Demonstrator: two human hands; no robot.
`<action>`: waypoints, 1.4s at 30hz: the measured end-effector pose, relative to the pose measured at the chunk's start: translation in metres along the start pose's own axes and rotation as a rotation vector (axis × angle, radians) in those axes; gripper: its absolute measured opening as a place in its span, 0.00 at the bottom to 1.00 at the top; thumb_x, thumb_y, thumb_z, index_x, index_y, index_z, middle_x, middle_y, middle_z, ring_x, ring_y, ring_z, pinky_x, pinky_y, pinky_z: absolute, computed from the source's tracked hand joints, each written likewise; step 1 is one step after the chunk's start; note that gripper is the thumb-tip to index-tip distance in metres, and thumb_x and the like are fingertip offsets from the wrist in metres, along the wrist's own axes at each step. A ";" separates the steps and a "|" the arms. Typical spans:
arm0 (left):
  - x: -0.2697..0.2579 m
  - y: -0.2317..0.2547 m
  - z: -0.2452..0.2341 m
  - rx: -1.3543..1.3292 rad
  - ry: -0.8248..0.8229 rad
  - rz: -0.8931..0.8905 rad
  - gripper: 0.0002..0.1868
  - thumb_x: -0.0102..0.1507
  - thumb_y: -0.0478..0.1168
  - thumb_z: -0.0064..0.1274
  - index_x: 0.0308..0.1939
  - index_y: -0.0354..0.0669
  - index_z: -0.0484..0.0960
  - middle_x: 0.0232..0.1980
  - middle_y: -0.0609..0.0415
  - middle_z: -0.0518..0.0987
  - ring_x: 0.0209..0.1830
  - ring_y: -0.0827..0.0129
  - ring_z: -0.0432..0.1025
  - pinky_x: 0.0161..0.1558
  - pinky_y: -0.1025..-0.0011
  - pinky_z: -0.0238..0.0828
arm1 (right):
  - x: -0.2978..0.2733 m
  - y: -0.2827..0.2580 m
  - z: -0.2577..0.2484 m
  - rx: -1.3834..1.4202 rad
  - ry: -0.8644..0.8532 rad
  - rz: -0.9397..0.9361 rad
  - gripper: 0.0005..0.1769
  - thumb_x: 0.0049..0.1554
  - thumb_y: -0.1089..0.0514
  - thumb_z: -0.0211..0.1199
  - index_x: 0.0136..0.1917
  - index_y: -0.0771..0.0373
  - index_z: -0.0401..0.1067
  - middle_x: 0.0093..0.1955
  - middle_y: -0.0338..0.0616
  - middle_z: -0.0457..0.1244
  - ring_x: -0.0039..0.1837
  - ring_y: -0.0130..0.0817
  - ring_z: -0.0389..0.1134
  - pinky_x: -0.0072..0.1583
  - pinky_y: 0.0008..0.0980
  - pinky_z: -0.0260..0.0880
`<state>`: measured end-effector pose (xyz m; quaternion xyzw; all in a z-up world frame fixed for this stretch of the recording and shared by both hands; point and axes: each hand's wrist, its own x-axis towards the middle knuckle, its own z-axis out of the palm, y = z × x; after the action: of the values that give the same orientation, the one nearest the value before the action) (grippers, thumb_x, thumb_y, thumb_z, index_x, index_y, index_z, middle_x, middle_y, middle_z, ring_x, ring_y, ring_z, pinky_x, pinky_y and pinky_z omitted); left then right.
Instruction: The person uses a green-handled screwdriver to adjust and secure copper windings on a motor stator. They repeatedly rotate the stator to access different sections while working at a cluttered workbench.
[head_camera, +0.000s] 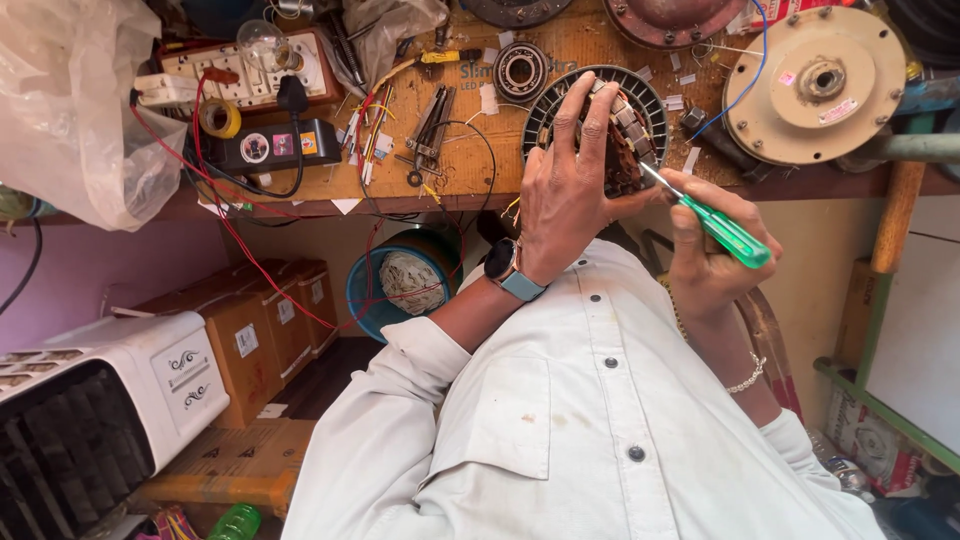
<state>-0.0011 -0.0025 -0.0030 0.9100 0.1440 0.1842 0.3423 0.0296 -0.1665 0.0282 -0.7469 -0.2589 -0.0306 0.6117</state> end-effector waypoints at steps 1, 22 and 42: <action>0.000 0.000 0.000 -0.001 0.000 0.005 0.64 0.47 0.62 0.74 0.79 0.51 0.53 0.81 0.52 0.56 0.56 0.61 0.76 0.46 0.64 0.70 | 0.001 -0.001 0.002 -0.027 0.000 -0.001 0.14 0.70 0.59 0.65 0.62 0.72 0.70 0.59 0.59 0.71 0.56 0.36 0.75 0.60 0.30 0.76; -0.004 -0.007 0.002 -0.038 0.014 0.054 0.67 0.46 0.57 0.75 0.80 0.51 0.50 0.83 0.52 0.52 0.62 0.56 0.76 0.52 0.60 0.70 | -0.025 -0.001 0.027 -0.122 0.057 0.016 0.11 0.71 0.60 0.64 0.62 0.69 0.69 0.63 0.59 0.69 0.61 0.40 0.74 0.63 0.31 0.76; -0.005 -0.007 0.016 -0.001 0.001 0.067 0.65 0.48 0.58 0.74 0.80 0.51 0.50 0.83 0.48 0.50 0.46 0.61 0.74 0.50 0.59 0.68 | -0.001 -0.039 0.030 -0.249 0.012 0.039 0.12 0.70 0.60 0.66 0.62 0.70 0.72 0.60 0.56 0.71 0.60 0.37 0.75 0.63 0.32 0.76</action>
<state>0.0004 -0.0084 -0.0203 0.9142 0.1135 0.1962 0.3361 0.0040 -0.1344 0.0549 -0.8218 -0.2348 -0.0553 0.5162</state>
